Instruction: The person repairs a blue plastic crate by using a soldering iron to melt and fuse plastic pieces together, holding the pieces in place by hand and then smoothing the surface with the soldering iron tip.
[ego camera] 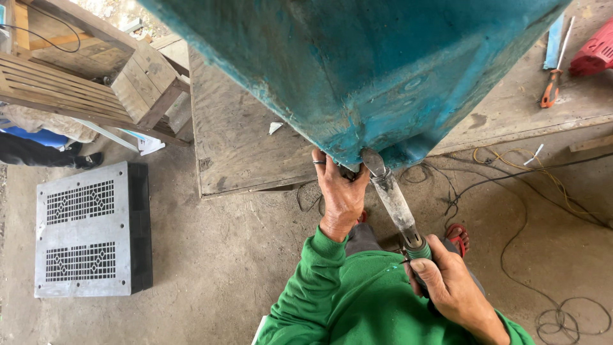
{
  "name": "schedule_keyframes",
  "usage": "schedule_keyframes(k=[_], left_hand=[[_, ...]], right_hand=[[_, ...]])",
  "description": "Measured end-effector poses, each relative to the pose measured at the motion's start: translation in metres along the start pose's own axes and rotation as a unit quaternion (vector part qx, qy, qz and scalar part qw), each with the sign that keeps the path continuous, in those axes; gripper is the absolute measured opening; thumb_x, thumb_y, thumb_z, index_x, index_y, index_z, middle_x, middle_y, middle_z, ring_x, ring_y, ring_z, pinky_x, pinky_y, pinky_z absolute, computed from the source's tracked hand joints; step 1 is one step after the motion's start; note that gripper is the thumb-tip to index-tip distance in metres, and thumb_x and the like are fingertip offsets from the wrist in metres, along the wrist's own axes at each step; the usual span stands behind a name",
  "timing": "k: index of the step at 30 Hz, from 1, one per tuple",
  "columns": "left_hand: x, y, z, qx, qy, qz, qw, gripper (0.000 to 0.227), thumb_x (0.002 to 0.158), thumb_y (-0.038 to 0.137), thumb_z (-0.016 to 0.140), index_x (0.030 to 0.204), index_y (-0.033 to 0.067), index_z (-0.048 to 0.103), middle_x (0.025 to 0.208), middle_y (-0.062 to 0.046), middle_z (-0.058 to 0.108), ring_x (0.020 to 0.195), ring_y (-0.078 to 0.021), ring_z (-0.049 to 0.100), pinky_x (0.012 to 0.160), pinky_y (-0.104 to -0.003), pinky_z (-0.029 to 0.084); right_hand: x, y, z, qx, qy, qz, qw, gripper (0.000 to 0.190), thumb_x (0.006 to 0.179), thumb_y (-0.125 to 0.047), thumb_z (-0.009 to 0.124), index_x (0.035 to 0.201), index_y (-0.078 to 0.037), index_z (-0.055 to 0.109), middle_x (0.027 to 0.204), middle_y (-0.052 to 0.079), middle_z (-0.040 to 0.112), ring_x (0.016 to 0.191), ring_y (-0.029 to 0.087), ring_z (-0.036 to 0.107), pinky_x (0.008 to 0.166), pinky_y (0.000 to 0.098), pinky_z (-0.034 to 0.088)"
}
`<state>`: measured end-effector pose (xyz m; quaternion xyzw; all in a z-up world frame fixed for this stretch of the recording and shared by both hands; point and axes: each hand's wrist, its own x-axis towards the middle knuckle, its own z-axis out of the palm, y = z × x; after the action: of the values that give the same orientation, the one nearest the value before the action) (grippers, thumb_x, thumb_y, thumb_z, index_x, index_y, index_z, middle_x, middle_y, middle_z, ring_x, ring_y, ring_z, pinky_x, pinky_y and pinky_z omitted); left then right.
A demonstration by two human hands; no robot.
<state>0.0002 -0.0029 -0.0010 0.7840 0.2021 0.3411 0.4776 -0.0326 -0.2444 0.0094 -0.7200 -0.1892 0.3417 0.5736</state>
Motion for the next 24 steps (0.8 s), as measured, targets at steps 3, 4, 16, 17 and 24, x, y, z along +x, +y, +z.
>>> schedule_keyframes(k=[3, 4, 16, 17, 24], left_hand=[[0.0, 0.0, 0.001, -0.022, -0.002, 0.005, 1.0, 0.038, 0.085, 0.007, 0.076, 0.12, 0.0056, 0.062, 0.119, -0.015, 0.05, 0.107, -0.0324, 0.05, 0.091, -0.049, 0.049], [-0.002, -0.002, -0.001, 0.032, -0.013, 0.055, 0.998, 0.036, 0.085, 0.006, 0.077, 0.118, 0.007, 0.063, 0.119, -0.013, 0.053, 0.109, -0.0317, 0.049, 0.094, -0.049, 0.048], [-0.038, -0.018, -0.022, -0.451, 0.082, -0.269, 0.847, 0.067, 0.097, 0.037, 0.065, 0.152, 0.0019, 0.047, 0.111, -0.011, 0.066, 0.077, -0.0136, 0.055, 0.06, -0.032, 0.044], [-0.037, -0.017, -0.026, -0.452, 0.1, -0.297, 0.835, 0.064, 0.101, 0.037, 0.06, 0.153, 0.0019, 0.047, 0.11, -0.01, 0.064, 0.081, -0.0139, 0.056, 0.063, -0.033, 0.046], [-0.023, 0.008, -0.048, -0.51, 0.078, -0.25, 0.82, 0.059, 0.101, 0.019, 0.055, 0.156, 0.0013, 0.041, 0.127, -0.012, 0.063, 0.11, -0.0187, 0.063, 0.09, -0.037, 0.051]], right_hand=[[-0.002, 0.008, -0.004, 0.011, 0.006, 0.008, 1.0, 0.025, 0.099, -0.027, 0.053, 0.09, -0.005, 0.058, 0.057, 0.002, 0.059, 0.049, 0.012, 0.057, 0.049, 0.0285, 0.047], [-0.004, 0.011, -0.005, 0.016, 0.011, 0.009, 1.0, 0.025, 0.099, -0.027, 0.053, 0.09, -0.005, 0.058, 0.058, 0.002, 0.059, 0.05, 0.011, 0.057, 0.049, 0.0284, 0.047], [0.015, 0.03, 0.003, 0.147, -0.045, -0.056, 0.987, 0.026, 0.1, -0.027, 0.055, 0.099, -0.002, 0.06, 0.072, 0.004, 0.065, 0.05, 0.009, 0.058, 0.047, 0.0267, 0.047], [0.018, 0.03, 0.005, 0.156, -0.051, -0.058, 0.985, 0.026, 0.1, -0.027, 0.055, 0.101, -0.002, 0.061, 0.069, 0.004, 0.064, 0.049, 0.009, 0.057, 0.047, 0.0263, 0.045], [0.029, 0.038, 0.013, 0.153, -0.042, -0.084, 0.984, 0.025, 0.102, -0.026, 0.053, 0.103, -0.003, 0.059, 0.066, 0.002, 0.062, 0.051, 0.008, 0.054, 0.047, 0.0251, 0.042]])
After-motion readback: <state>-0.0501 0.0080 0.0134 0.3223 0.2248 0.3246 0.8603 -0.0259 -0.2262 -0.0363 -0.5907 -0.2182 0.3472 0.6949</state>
